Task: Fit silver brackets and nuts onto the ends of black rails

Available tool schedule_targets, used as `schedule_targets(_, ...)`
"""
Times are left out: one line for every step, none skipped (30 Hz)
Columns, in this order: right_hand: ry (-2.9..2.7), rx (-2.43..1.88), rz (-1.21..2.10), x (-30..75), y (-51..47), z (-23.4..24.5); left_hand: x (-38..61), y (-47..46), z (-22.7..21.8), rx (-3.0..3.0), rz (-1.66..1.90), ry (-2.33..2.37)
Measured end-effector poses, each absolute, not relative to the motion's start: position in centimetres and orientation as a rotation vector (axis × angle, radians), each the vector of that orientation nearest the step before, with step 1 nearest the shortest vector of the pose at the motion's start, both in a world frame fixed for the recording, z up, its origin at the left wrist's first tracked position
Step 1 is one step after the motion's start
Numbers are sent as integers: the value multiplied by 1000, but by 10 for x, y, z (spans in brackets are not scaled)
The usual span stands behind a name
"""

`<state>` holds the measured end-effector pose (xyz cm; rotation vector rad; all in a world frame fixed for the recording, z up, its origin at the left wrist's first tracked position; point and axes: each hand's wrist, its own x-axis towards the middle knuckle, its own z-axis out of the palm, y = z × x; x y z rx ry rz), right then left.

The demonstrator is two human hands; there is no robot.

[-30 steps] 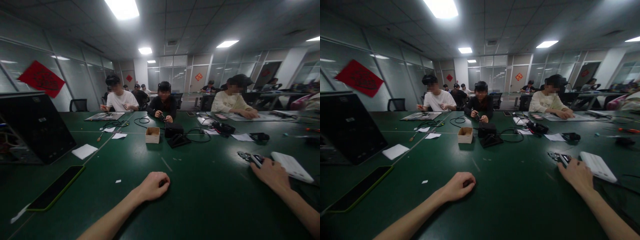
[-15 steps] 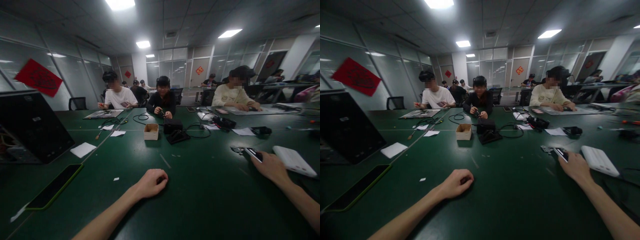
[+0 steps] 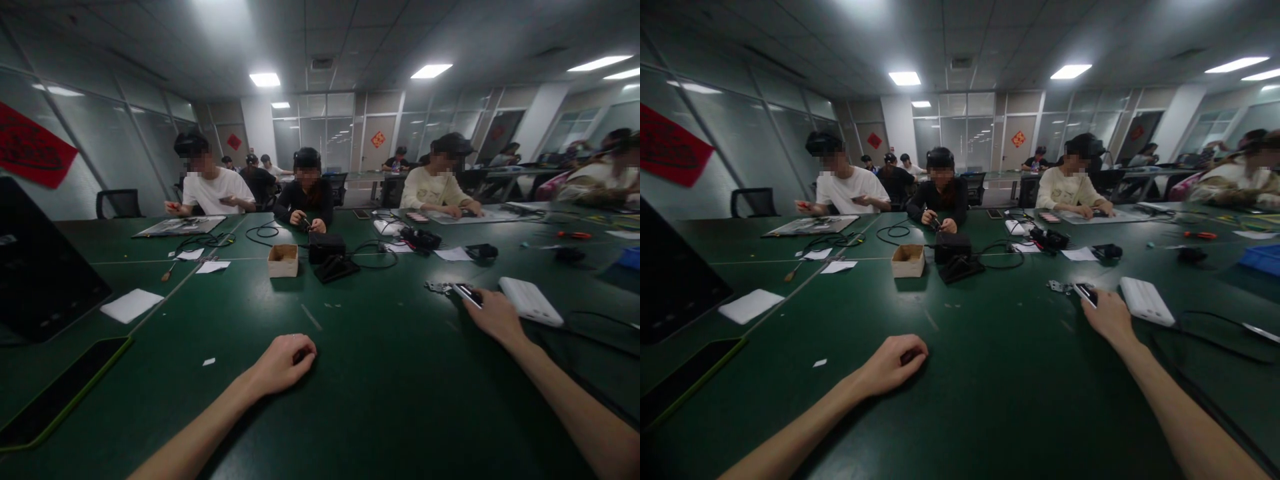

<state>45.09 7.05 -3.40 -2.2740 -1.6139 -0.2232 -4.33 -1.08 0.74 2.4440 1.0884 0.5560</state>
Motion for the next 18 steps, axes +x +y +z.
schedule_targets(-1617, -2268, -226, 452, 70, -35, -43, -11, 7, 2445, 556, 1090)
schedule_targets(-1620, -2261, -229, 452, 70, -35, -43, -11, 7, 2450, 555, 1093)
schedule_targets(-1623, -2254, -232, 453, 70, -35, -43, -11, 6, 2456, 554, 1096)
schedule_targets(-1627, -2245, -233, 453, 70, -35, -43, -10, 6, 2461, 554, 1099)
schedule_targets(-1632, -2236, -231, 453, 70, -35, -43, -10, 5, 2465, 556, 1100)
schedule_targets(-1637, -2227, -227, 453, 70, -35, -43, -10, 5, 2466, 559, 1100)
schedule_targets(-1639, -2219, -223, 454, 70, -35, -43, -10, 4, 2466, 561, 1098)
schedule_targets(-1640, -2212, -220, 454, 70, -34, -43, -10, 4, 2465, 562, 1098)
schedule_targets(-1639, -2206, -216, 454, 70, -34, -43, -10, 5, 2464, 559, 1098)
schedule_targets(-1638, -2202, -213, 455, 70, -33, -43, -10, 5, 2464, 553, 1098)
schedule_targets(-1635, -2197, -209, 455, 69, -33, -43, -10, 6, 2466, 549, 1097)
schedule_targets(-1634, -2193, -204, 455, 69, -33, -43, -10, 6, 2468, 546, 1096)
schedule_targets(-1631, -2188, -199, 455, 69, -33, -43, -10, 7, 2468, 545, 1095)
schedule_targets(-1626, -2183, -196, 455, 68, -33, -43, -10, 7, 2468, 546, 1094)
schedule_targets(-1619, -2178, -193, 454, 68, -34, -43, -10, 7, 2467, 548, 1091)
schedule_targets(-1612, -2170, -190, 453, 68, -35, -43, -10, 6, 2465, 549, 1089)
schedule_targets(-1605, -2159, -187, 453, 69, -35, -44, -10, 6, 2462, 548, 1089)
schedule_targets(-1599, -2144, -184, 452, 69, -36, -44, -10, 5, 2460, 545, 1089)
